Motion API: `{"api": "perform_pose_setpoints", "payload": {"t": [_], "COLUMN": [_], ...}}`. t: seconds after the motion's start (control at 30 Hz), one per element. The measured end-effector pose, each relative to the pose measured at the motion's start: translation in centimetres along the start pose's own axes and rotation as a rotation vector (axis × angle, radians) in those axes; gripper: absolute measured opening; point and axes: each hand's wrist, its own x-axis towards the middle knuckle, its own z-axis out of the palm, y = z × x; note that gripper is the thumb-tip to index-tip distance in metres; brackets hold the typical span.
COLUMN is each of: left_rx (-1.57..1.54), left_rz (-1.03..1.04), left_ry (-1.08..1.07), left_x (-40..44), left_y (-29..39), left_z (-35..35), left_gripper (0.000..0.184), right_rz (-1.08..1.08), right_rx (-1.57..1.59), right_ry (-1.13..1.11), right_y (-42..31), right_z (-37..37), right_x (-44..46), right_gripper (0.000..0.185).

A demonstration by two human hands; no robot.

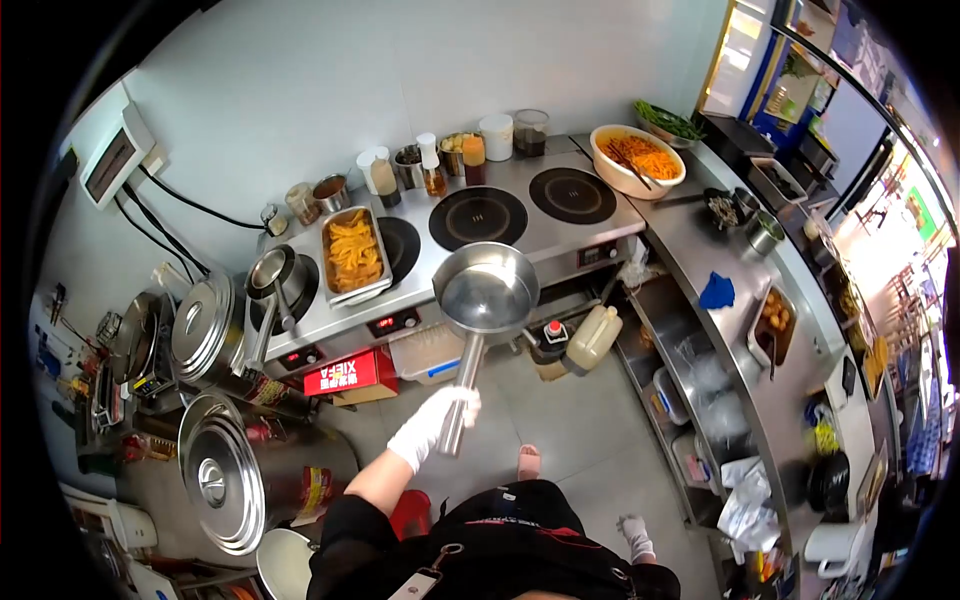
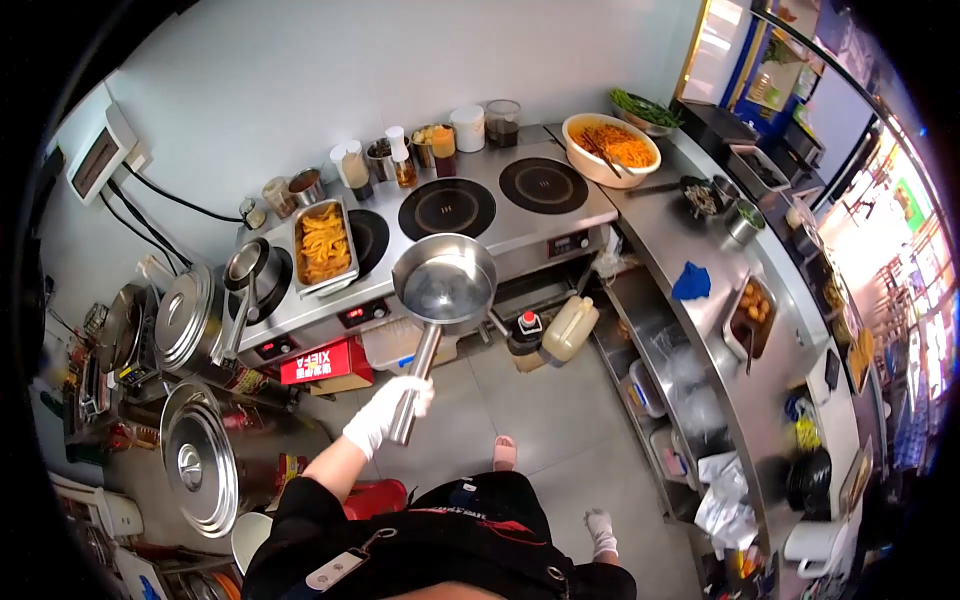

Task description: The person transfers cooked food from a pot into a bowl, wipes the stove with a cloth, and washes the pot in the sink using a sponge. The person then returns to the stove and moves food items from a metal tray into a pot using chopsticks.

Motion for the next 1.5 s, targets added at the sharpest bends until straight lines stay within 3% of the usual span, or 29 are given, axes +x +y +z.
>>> {"api": "perform_pose_setpoints", "payload": {"t": [0.13,0.2,0.27,0.33,0.4,0.47,0.53,0.6,0.67,0.73,0.77,0.83,0.9,0.93,0.97,1.03,1.07,1.1,1.17,1.4,1.47,1.5], "left_rx": [0.002,-0.153,-0.216,-0.143,-0.269,-0.239,-0.275,-0.177,-0.112,0.128,0.137,0.211,0.246,0.245,0.313,0.303,0.258,0.272,0.325,0.277,0.281,0.262], "left_rz": [0.157,0.071,0.183,0.283,0.241,0.288,0.288,0.307,0.265,0.332,0.308,0.324,0.588,0.75,0.855,0.914,0.957,0.958,0.944,0.958,0.94,0.932], "left_ry": [0.093,0.017,0.019,0.061,0.081,0.128,0.024,0.093,0.132,0.226,0.277,0.505,0.758,0.799,0.832,0.811,0.778,0.766,0.757,0.667,0.653,0.638], "left_x": [9.4,13.6,18.8,21.9,23.9,25.8,27.3,27.7,26.8,25.2,24.8,22.5,22.7,21.5,19.8,16.2,15.6,14.3,13.4,14.7,15.6,16.1], "left_y": [8.5,12.0,14.0,15.6,16.5,17.4,17.7,17.8,18.7,18.9,19.0,19.9,19.0,18.9,19.0,19.2,18.9,18.7,18.2,20.8,22.1,22.7], "left_z": [3.1,3.4,2.6,2.4,2.0,2.0,0.3,-0.3,0.3,0.9,0.3,1.4,-3.4,-3.8,-4.0,-3.1,-3.8,-2.9,-2.1,2.1,3.2,3.9], "left_gripper": [0.012,0.019,0.016,0.015,0.014,0.014,0.015,0.016,0.023,0.04,0.042,0.042,0.03,0.022,0.018,0.016,0.015,0.015,0.014,0.015,0.015,0.014], "right_rz": [-0.266,-0.299,-0.391,-0.38,-0.301,-0.192,-0.071,-0.429,-0.337,-0.314,-0.246,-0.512,-0.713,-0.831,-0.938,-0.553,-0.56,-0.529,-0.5,-0.457,-0.49,-0.478], "right_rx": [0.041,-0.009,-0.007,-0.089,-0.147,-0.228,-0.289,-0.533,-0.831,-0.849,-0.82,-0.557,-0.204,0.028,-0.282,0.88,0.893,1.002,1.105,0.991,0.797,0.847], "right_ry": [-0.079,-0.024,0.046,0.059,0.083,0.052,0.036,-0.296,-0.322,-0.261,-0.246,-0.214,0.002,-0.02,0.131,-0.17,-0.055,-0.082,-0.04,0.051,-0.009,-0.052], "right_y": [-13.0,-17.5,-21.3,-23.5,-22.9,-17.5,-13.5,-11.8,-21.4,-25.8,-31.5,-40.0,-46.4,-51.2,-57.4,-64.6,-68.2,-71.1,-75.8,-82.5,-82.9,-82.9], "right_z": [-3.9,-5.2,-6.7,-8.2,-8.7,-8.7,-8.8,-8.5,-7.7,-5.2,-4.8,-4.2,-3.6,-4.3,-6.1,-8.2,-9.6,-11.1,-12.9,-14.2,-14.4,-14.2], "right_x": [6.8,8.6,9.7,9.7,10.7,14.7,17.6,18.9,14.3,16.5,14.5,13.9,17.8,18.8,18.0,20.0,20.3,21.7,22.8,27.6,29.0,29.8], "right_gripper": [0.027,0.03,0.033,0.033,0.033,0.033,0.034,0.038,0.046,0.052,0.052,0.049,0.028,0.02,0.02,0.03,0.046,0.061,0.074,0.045,0.035,0.029]}}
